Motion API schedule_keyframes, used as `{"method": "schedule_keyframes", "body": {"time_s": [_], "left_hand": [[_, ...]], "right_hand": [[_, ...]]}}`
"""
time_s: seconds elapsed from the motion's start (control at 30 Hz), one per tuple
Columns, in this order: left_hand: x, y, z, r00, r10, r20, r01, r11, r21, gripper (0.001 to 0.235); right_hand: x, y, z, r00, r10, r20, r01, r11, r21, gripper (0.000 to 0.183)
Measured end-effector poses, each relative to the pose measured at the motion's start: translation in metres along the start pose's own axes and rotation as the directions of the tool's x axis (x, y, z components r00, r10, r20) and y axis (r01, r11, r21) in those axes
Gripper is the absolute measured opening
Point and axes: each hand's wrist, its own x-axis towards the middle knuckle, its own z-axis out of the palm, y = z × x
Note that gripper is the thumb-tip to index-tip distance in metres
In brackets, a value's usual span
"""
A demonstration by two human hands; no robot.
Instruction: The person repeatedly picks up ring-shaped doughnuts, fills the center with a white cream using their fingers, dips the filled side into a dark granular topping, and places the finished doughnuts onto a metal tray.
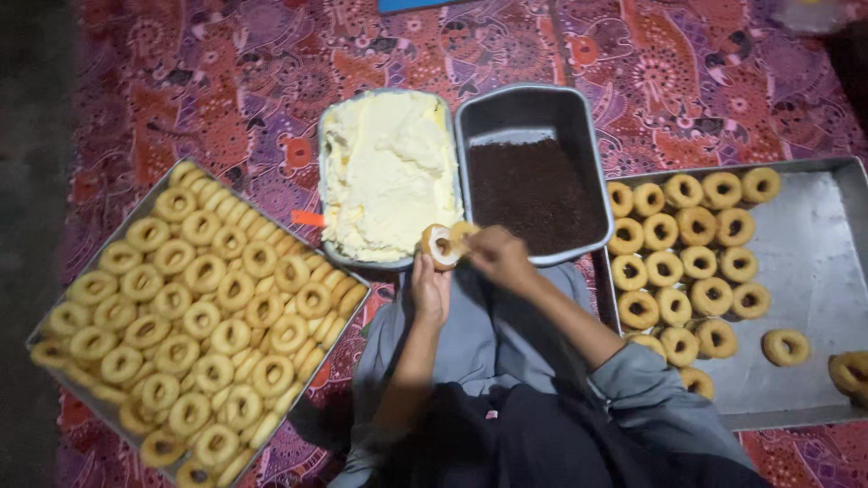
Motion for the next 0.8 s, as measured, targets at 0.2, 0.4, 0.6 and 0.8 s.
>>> {"method": "schedule_keyframes", "body": {"time_s": [0.2,0.4,0.6,0.8], "left_hand": [[0.048,-0.049,0.059,0.973,0.119,0.199,-0.22,0.211,0.952,0.029],[0.079,-0.082,0.075,0.737,-0.157,0.657,-0.676,-0.204,0.709,0.027],[0.084,-0.109,0.055,0.934,-0.357,-0.019,0.357,0.926,0.126,0.028],[0.083,-0.101,0.066,0.907,-0.4,0.134,0.408,0.913,-0.03,0.034]], "right_hand": [[-0.015,0.099,-0.063,0.911,0.407,0.063,-0.354,0.853,-0.384,0.015],[-0.022,0.124,-0.074,0.3,0.938,0.172,-0.556,0.025,0.831,0.021],[-0.012,0.08,-0.077,0.733,0.678,-0.054,-0.542,0.63,0.556,0.033],[0.014,0.028,-0.077,0.845,0.467,-0.261,-0.431,0.883,0.183,0.037]]}}
